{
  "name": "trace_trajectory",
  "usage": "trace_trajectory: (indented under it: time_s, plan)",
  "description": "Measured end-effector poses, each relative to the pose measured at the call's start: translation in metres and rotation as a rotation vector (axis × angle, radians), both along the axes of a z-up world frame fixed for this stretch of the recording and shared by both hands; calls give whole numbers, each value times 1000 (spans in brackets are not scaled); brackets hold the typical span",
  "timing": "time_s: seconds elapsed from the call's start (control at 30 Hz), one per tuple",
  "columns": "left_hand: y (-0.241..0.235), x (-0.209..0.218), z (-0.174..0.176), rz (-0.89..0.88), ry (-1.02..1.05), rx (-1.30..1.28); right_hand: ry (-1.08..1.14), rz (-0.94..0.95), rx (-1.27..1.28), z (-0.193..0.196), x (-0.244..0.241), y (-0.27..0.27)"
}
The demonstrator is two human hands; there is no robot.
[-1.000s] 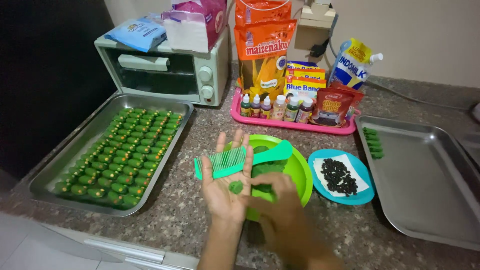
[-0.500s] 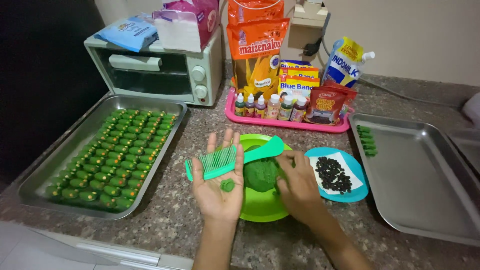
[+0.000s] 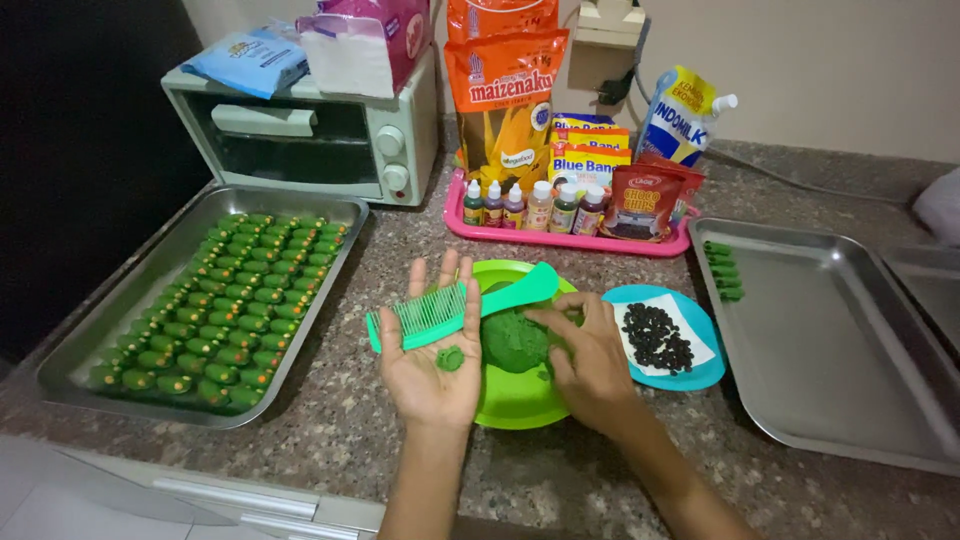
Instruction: Shaping green dough into small decorative pastries using a comb for texture and adding seeds on top
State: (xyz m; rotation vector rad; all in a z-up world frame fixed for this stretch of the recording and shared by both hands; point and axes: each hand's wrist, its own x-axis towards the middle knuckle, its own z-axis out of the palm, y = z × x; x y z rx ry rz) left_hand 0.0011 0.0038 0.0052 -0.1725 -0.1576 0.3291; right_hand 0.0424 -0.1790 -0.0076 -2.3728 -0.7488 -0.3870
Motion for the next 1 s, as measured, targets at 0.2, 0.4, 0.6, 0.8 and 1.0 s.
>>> trace_trajectory:
  time_s: [0.2, 0.4, 0.6, 0.8, 1.0]
  plan:
    - [0, 1, 1, 5, 30, -2, -43, 83, 160, 2, -4, 0]
    - [1, -2, 5, 4, 45, 1, -46, 86, 250, -13, 5, -5]
    - [2, 1, 0, -12, 41, -10, 53, 158, 414, 11, -12, -4]
    - [2, 3, -11, -31, -137, 95, 104, 312, 410, 48, -69, 39]
    - [7, 6, -17, -52, -144, 68, -193, 319, 125, 23, -76, 57]
